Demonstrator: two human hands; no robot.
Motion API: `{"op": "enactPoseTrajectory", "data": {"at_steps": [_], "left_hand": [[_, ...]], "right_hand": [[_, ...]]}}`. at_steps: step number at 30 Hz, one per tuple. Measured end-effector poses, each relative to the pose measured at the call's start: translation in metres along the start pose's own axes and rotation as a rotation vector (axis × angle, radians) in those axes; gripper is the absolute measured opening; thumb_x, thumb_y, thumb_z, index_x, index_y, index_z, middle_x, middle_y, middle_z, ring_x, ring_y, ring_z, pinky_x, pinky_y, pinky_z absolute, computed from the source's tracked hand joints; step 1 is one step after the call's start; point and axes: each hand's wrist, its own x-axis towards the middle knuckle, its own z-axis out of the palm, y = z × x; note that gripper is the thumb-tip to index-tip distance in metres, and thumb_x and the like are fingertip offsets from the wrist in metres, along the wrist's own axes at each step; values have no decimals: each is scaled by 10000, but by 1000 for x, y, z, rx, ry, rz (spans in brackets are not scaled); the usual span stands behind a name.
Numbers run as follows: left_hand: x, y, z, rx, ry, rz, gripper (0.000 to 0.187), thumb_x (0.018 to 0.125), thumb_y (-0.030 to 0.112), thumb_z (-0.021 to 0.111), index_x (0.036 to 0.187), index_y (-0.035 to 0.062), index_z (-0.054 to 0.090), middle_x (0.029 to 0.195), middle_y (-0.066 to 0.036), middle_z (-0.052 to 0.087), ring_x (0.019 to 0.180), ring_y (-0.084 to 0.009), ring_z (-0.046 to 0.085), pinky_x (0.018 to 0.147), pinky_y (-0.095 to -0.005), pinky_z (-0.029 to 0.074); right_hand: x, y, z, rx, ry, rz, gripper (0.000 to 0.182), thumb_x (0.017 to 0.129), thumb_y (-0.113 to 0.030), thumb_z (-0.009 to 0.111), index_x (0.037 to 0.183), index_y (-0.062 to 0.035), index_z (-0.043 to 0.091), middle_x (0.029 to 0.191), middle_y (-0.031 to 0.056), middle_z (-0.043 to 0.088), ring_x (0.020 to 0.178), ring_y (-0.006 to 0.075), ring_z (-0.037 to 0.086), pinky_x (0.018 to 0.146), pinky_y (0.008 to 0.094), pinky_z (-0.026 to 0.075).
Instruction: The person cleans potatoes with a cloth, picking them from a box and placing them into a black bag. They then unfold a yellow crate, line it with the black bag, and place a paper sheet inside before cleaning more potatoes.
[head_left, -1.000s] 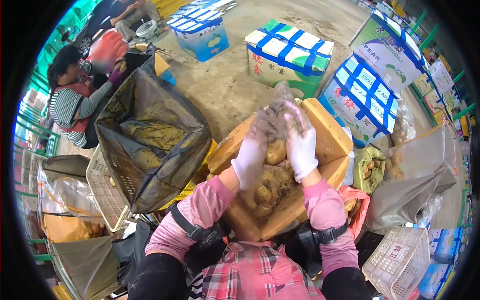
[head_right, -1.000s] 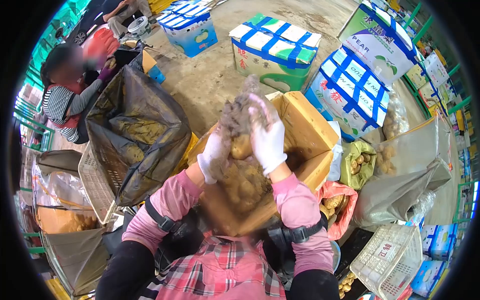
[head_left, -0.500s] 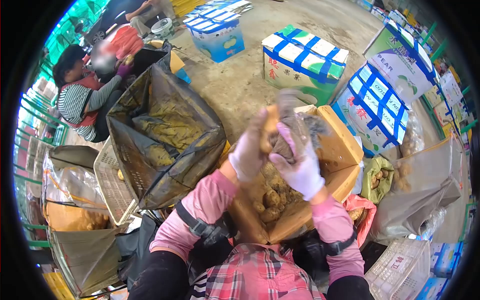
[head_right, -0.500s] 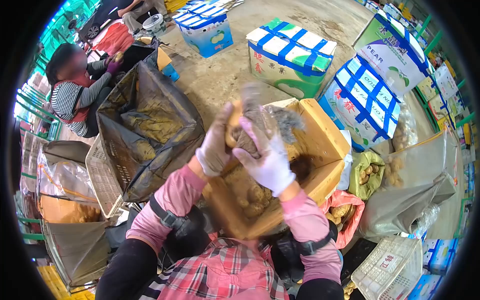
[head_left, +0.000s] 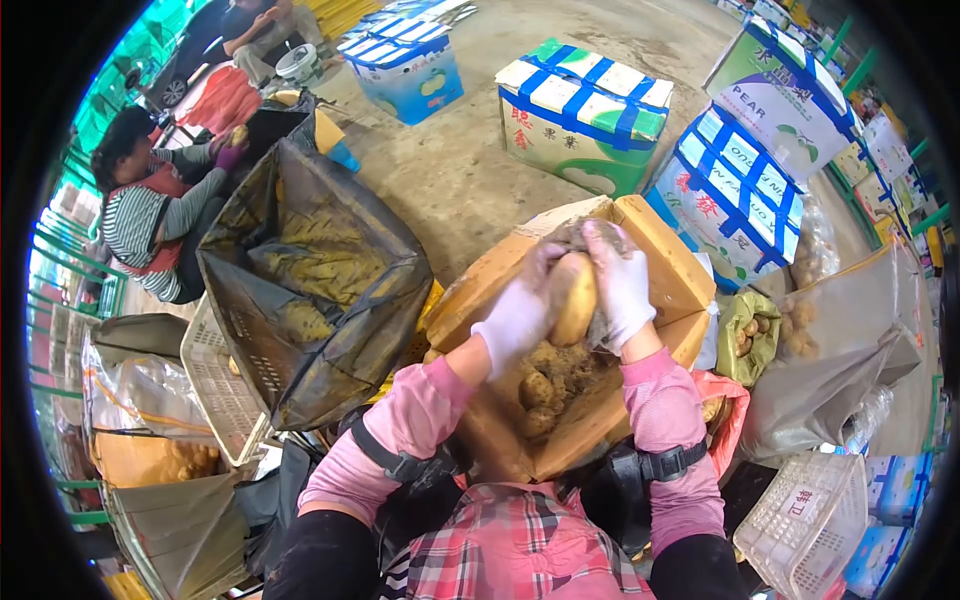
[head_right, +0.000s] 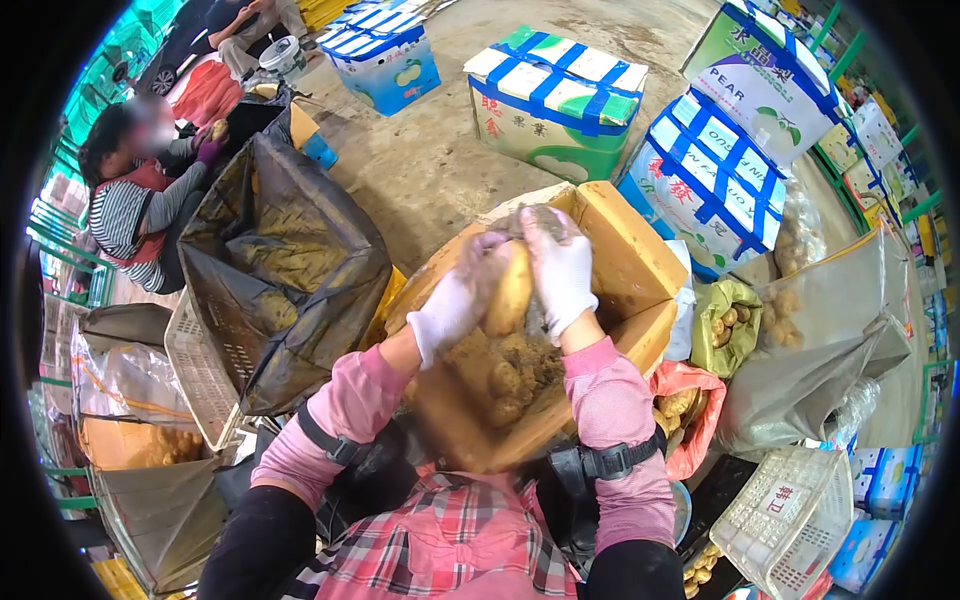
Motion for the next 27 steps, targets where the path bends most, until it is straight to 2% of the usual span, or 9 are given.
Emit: {"op": "enactPoseTrajectory", "data": {"at_steps": [3,7,11,13,15,18,20,22,27], "left_hand": [[3,-10,-1,-3,-68,92,440,1010,397,489,1277,49,525,1204,-100,609,1094,-192,587,994,-356,456],[2,5,-28,-755,-119,-331,445,1006,473,438,1259,122,542,1123,-89,654,1026,-243,657,877,-430,564],[8,-8,-38,-1033,-8,-296,443,995,459,449,1242,106,555,1094,-114,658,944,-251,663,774,-433,587],[21,-19,-66,-1246,-368,-338,461,982,467,461,1237,95,556,1092,-138,652,930,-262,660,763,-445,585],[15,7,-71,-1140,-240,-318,514,957,496,480,1241,73,546,1112,-179,634,937,-299,658,752,-438,584],[12,8,-81,-562,-92,112,476,965,462,489,1276,103,527,1173,-142,623,1004,-328,642,811,-445,566],[11,14,-83,-583,-82,140,450,970,433,503,1291,118,518,1200,-121,619,1052,-323,628,863,-433,548],[5,34,-74,-1005,-172,-107,424,973,400,524,1298,128,515,1215,-104,619,1105,-293,611,928,-405,524],[-1,8,-40,-839,-158,-203,443,975,368,540,1323,96,501,1250,-107,606,1117,-227,611,972,-375,503]], "right_hand": [[-12,-3,17,39,-68,-70,293,929,-189,661,1149,3,644,1054,114,695,969,163,628,871,296,490],[-34,-7,35,-247,-183,-505,271,935,-157,617,1203,-122,647,1176,172,641,1144,366,576,1010,411,431],[-45,-19,32,-469,-327,-741,285,887,-168,654,1170,-139,674,1279,133,602,1264,362,502,1075,473,373],[-53,-27,29,-634,-471,-922,270,872,-159,665,1142,-143,687,1274,133,605,1260,362,505,1073,474,382],[-59,-21,22,-725,-631,-1047,263,834,-145,696,1097,-146,702,1245,134,615,1214,352,544,1034,474,429],[-54,-1,9,-695,-406,-970,294,809,-151,715,1102,-140,692,1223,127,621,1169,340,576,996,466,463],[-44,-4,7,-608,-231,-969,418,795,-169,729,1204,-138,646,1225,126,613,1157,354,581,981,458,475],[-47,-20,11,-647,-165,-909,468,805,-189,727,1258,-147,618,1243,131,602,1171,371,569,990,462,467],[-56,-27,35,-759,-166,-784,350,941,-271,587,1263,-139,621,1225,183,616,1139,370,593,943,429,477]]}}
